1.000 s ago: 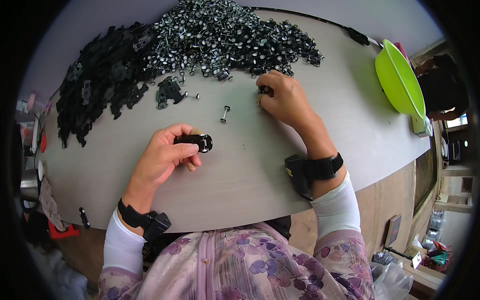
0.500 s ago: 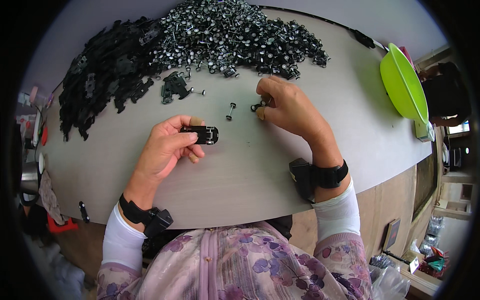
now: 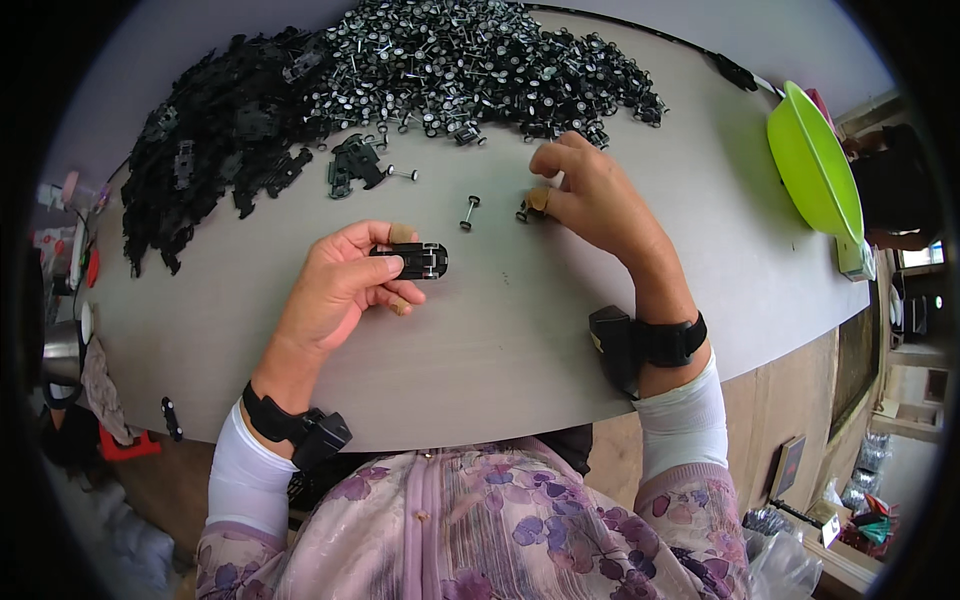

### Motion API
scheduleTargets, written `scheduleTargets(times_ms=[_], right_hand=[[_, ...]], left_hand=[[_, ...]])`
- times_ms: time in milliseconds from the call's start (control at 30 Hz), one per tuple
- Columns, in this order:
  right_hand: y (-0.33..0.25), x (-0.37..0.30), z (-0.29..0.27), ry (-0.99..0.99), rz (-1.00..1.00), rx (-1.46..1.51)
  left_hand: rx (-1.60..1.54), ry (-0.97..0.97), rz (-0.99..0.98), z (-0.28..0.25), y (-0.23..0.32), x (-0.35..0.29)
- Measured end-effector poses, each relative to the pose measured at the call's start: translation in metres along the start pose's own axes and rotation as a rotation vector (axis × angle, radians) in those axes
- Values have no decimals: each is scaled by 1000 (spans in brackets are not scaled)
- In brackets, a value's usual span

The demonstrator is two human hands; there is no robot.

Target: Assembling small plastic components by inserting metal pins into black plastic pieces.

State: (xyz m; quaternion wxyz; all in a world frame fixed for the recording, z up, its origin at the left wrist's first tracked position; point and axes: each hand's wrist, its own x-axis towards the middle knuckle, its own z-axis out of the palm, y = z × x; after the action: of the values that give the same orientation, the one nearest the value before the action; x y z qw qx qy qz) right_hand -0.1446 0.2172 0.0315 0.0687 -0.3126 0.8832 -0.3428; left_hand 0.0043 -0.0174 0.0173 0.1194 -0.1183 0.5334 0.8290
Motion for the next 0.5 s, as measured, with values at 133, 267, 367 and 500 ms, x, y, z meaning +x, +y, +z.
scheduleTargets(times_ms=[133,267,367,500], right_hand=[[-8,-10,7,-94,-90,-128],[-18,-4,13,-49,-198,-109],[-51,-18,22,2,-363,233],[-64,-25,53,58,-517,132]], left_hand=[[22,33,5,-4,-3,-3],[-16,34,18,-4,-3,-1],[3,14,1,0,-3,0],[-258,-146,-40,-6,-4,0]])
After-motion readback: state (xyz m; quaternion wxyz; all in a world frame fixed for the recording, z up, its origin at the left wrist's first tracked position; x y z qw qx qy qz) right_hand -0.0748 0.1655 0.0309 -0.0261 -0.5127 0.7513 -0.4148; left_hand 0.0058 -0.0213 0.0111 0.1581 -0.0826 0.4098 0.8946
